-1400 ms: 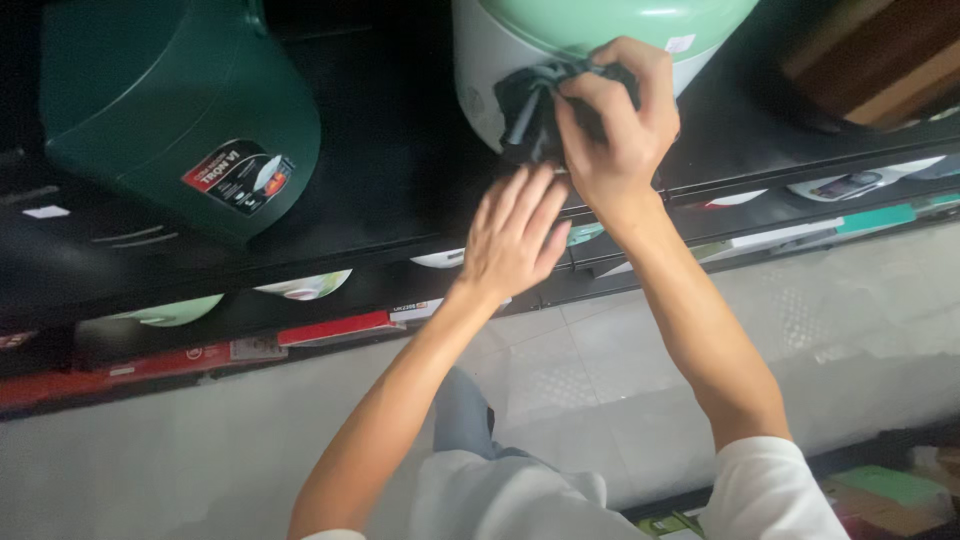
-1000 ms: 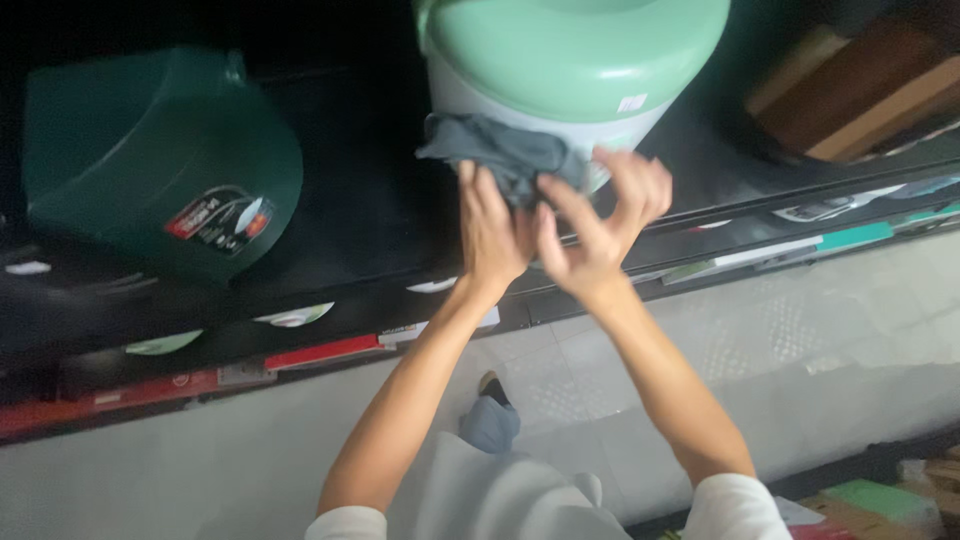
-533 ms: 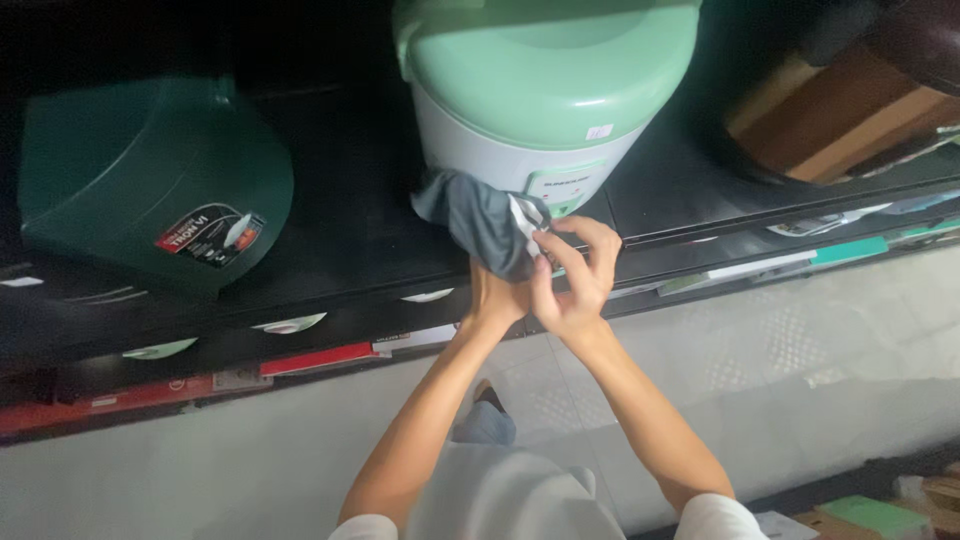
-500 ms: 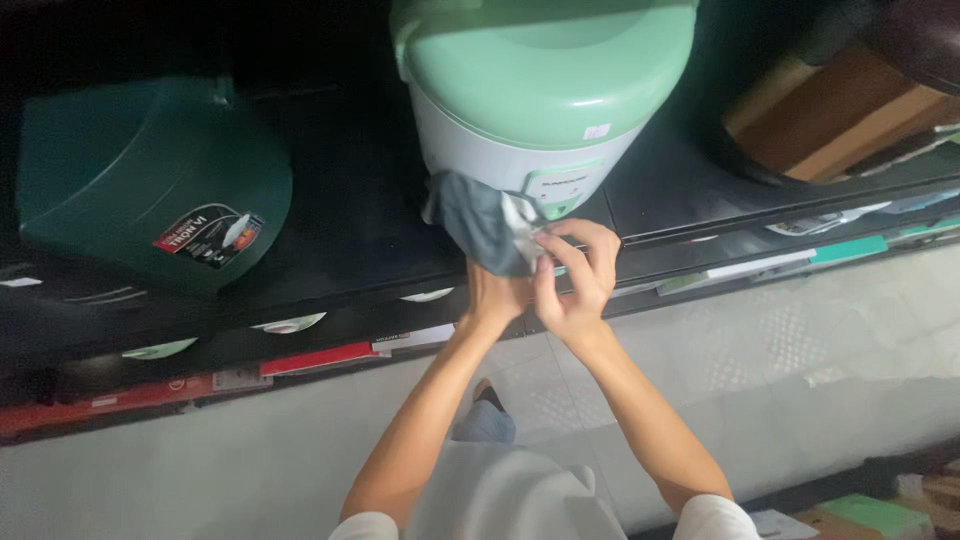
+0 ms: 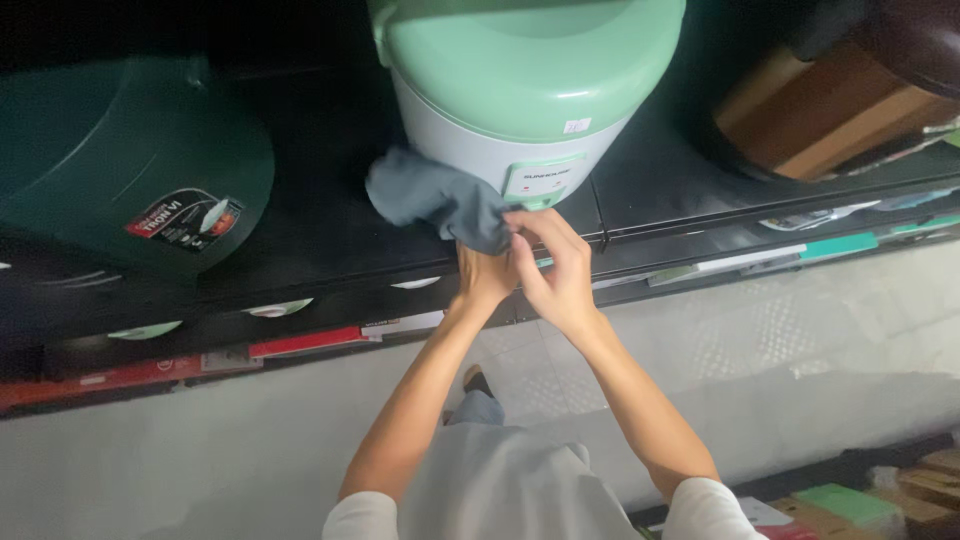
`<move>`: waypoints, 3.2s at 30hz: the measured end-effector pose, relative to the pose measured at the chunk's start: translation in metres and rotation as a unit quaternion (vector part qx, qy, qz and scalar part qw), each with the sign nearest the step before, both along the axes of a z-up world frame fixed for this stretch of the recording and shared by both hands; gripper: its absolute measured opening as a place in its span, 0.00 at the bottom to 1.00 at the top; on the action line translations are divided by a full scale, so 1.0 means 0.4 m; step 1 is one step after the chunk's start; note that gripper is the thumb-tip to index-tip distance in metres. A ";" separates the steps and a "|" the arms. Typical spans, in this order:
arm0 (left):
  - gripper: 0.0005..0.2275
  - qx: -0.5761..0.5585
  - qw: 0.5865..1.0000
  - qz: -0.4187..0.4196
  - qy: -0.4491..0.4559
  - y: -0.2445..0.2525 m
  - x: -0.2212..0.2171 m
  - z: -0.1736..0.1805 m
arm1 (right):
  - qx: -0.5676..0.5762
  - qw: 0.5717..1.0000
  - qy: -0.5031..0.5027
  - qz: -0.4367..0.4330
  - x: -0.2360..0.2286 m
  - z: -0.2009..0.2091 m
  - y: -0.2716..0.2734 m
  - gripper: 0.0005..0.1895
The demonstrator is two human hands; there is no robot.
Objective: The person wipes the exterior of a rice cooker with a cloth.
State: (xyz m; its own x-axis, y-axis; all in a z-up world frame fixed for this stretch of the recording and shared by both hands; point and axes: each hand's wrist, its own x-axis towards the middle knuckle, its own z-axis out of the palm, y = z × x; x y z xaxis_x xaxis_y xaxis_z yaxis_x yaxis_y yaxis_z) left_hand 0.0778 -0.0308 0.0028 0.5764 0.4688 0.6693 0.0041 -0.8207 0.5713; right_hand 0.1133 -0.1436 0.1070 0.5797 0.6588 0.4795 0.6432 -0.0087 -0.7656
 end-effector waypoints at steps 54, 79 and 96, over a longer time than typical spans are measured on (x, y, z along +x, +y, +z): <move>0.05 -0.174 0.980 0.010 -0.101 0.048 -0.099 0.168 | 0.276 0.940 0.081 -0.183 0.230 -0.243 0.151 0.40; 0.28 -0.185 0.962 0.121 -0.160 0.115 0.083 0.024 | -0.006 0.960 -0.238 -0.147 0.220 -0.577 0.125 0.40; 0.29 -0.179 0.945 0.162 -0.223 0.106 0.115 0.036 | -0.256 0.953 -0.152 -0.048 0.198 -0.420 0.074 0.13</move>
